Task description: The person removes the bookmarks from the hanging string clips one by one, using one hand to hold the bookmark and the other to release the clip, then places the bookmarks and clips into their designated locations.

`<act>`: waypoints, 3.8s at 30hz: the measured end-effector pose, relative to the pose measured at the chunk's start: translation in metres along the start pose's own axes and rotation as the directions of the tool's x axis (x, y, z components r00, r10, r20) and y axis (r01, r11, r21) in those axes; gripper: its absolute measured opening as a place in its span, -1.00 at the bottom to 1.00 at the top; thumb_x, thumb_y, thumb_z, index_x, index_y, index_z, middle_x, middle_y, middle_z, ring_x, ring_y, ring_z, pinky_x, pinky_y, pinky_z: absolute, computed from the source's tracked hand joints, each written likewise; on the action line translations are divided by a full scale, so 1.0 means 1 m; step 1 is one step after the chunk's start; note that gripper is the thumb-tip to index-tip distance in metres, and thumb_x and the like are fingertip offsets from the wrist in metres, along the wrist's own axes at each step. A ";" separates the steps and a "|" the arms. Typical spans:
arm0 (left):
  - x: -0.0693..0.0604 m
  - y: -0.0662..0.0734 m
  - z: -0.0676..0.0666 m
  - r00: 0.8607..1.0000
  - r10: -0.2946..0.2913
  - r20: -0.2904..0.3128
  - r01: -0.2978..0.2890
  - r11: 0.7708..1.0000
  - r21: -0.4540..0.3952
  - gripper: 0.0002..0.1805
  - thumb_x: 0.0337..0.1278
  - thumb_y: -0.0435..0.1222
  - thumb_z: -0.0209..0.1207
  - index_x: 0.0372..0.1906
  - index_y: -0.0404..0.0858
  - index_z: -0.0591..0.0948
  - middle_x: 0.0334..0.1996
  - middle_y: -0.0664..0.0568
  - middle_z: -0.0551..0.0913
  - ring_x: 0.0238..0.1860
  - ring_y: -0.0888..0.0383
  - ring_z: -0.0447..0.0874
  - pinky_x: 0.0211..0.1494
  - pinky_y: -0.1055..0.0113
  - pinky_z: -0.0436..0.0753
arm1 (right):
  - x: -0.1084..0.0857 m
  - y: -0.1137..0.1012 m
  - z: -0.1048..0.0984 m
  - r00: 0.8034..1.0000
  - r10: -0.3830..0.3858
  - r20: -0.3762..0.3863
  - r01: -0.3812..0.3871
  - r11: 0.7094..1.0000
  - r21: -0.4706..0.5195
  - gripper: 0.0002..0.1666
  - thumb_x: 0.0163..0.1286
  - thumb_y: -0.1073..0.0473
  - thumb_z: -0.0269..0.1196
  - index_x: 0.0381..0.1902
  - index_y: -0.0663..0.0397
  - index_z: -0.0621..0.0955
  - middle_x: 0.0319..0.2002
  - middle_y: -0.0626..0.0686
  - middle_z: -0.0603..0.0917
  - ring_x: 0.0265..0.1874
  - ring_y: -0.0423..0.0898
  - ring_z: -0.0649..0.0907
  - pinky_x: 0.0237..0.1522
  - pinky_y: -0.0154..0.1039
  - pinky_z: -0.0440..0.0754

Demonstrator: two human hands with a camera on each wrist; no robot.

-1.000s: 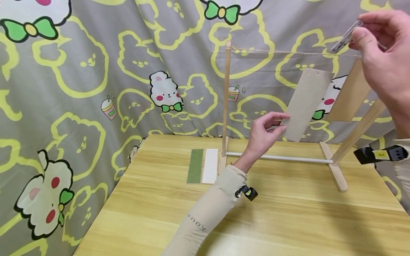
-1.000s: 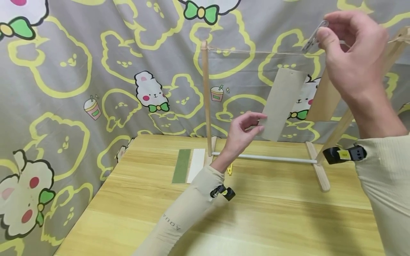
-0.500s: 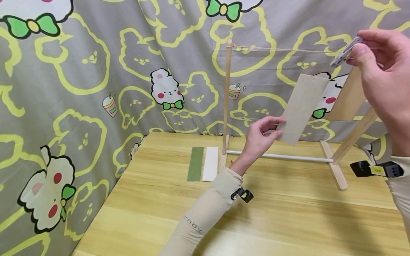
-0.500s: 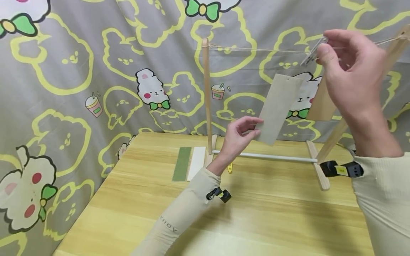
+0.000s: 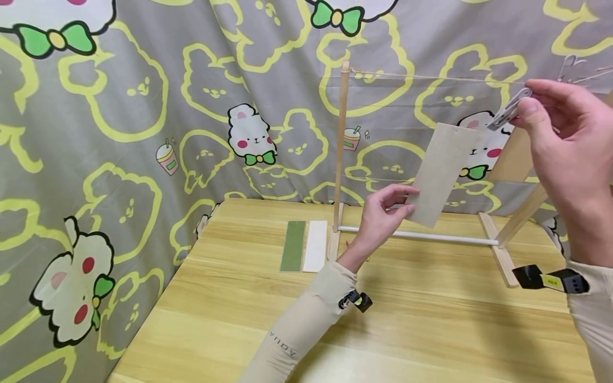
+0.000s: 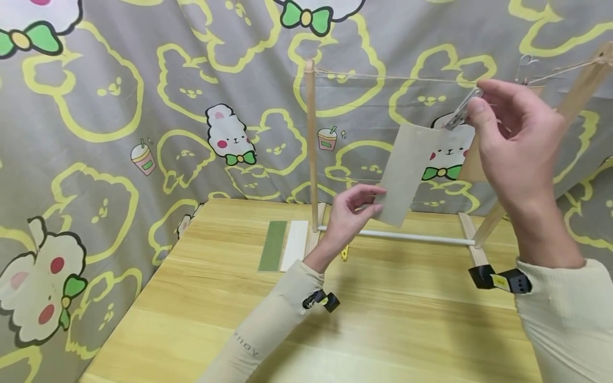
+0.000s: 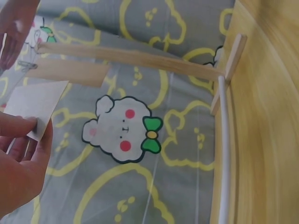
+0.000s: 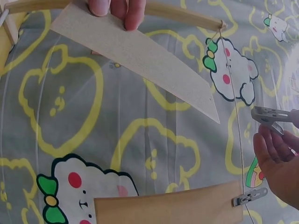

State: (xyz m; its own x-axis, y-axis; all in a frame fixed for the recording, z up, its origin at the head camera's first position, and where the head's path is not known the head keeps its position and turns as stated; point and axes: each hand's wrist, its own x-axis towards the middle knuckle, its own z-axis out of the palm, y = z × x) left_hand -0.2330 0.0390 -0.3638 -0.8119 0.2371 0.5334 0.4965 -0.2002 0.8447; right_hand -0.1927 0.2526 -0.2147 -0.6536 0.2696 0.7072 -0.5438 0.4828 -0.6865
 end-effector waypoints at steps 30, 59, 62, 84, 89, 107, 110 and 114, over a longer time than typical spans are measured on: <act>-0.033 0.004 -0.043 1.000 0.020 -0.012 -0.019 0.999 0.050 -0.69 0.16 -0.67 0.27 0.02 -0.52 0.65 -0.02 -0.36 0.70 -0.10 -0.14 0.72 -0.06 0.34 0.75 | -0.051 0.008 0.008 0.999 0.050 -0.018 -0.045 0.980 0.192 -0.58 0.31 0.49 0.27 0.14 0.36 0.68 -0.12 0.04 0.74 -0.21 -0.15 0.67 -0.04 -0.54 0.62; -0.071 0.022 -0.086 0.998 0.052 -0.047 -0.047 0.995 0.091 -0.69 0.13 -0.68 0.29 0.00 -0.49 0.67 -0.04 -0.30 0.72 -0.12 0.12 0.72 -0.07 0.28 0.77 | -0.096 0.029 0.018 0.997 -0.013 -0.079 0.037 0.950 0.310 -0.57 0.23 0.52 0.38 0.09 0.49 0.66 -0.11 0.22 0.74 -0.19 -0.08 0.72 -0.03 -0.46 0.67; -0.073 0.023 -0.092 0.996 0.061 -0.057 -0.056 0.994 0.094 -0.68 0.12 -0.69 0.29 0.00 -0.52 0.66 -0.04 -0.33 0.71 -0.13 0.13 0.71 -0.05 0.23 0.77 | -0.101 0.031 0.020 0.995 0.009 -0.098 0.028 0.928 0.372 -0.58 0.21 0.55 0.39 0.06 0.55 0.65 -0.13 0.22 0.74 -0.21 -0.08 0.73 -0.07 -0.47 0.67; -0.087 0.026 -0.131 0.987 0.032 -0.158 -0.008 0.989 0.151 -0.69 0.08 -0.72 0.28 -0.03 -0.53 0.66 -0.09 -0.36 0.71 -0.16 0.16 0.73 -0.11 0.33 0.77 | -0.127 0.044 0.049 0.988 0.090 -0.126 0.013 0.760 0.650 -0.54 0.14 0.70 0.32 0.04 0.75 0.55 -0.18 0.28 0.72 -0.24 0.01 0.70 -0.05 -0.36 0.72; -0.092 0.025 -0.136 0.982 0.020 -0.187 0.007 0.990 0.144 -0.68 0.06 -0.73 0.28 -0.04 -0.54 0.66 -0.08 -0.37 0.71 -0.17 0.18 0.72 -0.14 0.37 0.76 | -0.132 0.047 0.052 0.988 0.114 -0.106 -0.011 0.732 0.681 -0.53 0.14 0.73 0.30 0.05 0.77 0.53 -0.16 0.29 0.71 -0.23 0.02 0.70 -0.03 -0.34 0.72; -0.089 0.029 -0.170 0.965 -0.027 -0.262 0.076 0.981 0.177 -0.68 0.03 -0.74 0.30 -0.05 -0.57 0.65 -0.07 -0.39 0.70 -0.21 0.22 0.69 -0.17 0.43 0.74 | -0.144 0.060 0.067 0.986 0.165 -0.011 -0.128 0.803 0.582 -0.55 0.19 0.63 0.36 0.08 0.60 0.61 -0.19 0.19 0.71 -0.22 -0.07 0.72 0.02 -0.36 0.69; -0.087 0.030 -0.176 0.961 -0.051 -0.272 0.098 0.982 0.159 -0.68 0.03 -0.74 0.29 -0.05 -0.56 0.66 -0.06 -0.37 0.70 -0.21 0.19 0.72 -0.15 0.40 0.75 | -0.144 0.064 0.069 0.985 0.175 0.000 -0.144 0.811 0.567 -0.54 0.20 0.62 0.36 0.09 0.59 0.61 -0.18 0.16 0.71 -0.20 -0.08 0.72 0.00 -0.40 0.68; -0.085 0.029 -0.187 0.957 -0.079 -0.280 0.124 0.981 0.149 -0.67 0.03 -0.75 0.28 -0.04 -0.57 0.65 -0.06 -0.35 0.70 -0.21 0.17 0.73 -0.12 0.36 0.76 | -0.144 0.068 0.071 0.982 0.190 0.013 -0.169 0.834 0.525 -0.55 0.21 0.60 0.37 0.10 0.54 0.63 -0.17 0.14 0.71 -0.18 -0.09 0.72 -0.02 -0.43 0.68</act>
State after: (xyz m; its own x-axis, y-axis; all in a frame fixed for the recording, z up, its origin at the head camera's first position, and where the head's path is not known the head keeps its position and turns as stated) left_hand -0.2067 -0.1647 -0.3927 -0.9019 -0.0239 0.4312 0.4318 -0.0254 0.9016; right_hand -0.1729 0.1874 -0.3754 -0.7518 0.3458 0.5614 -0.6199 -0.0805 -0.7805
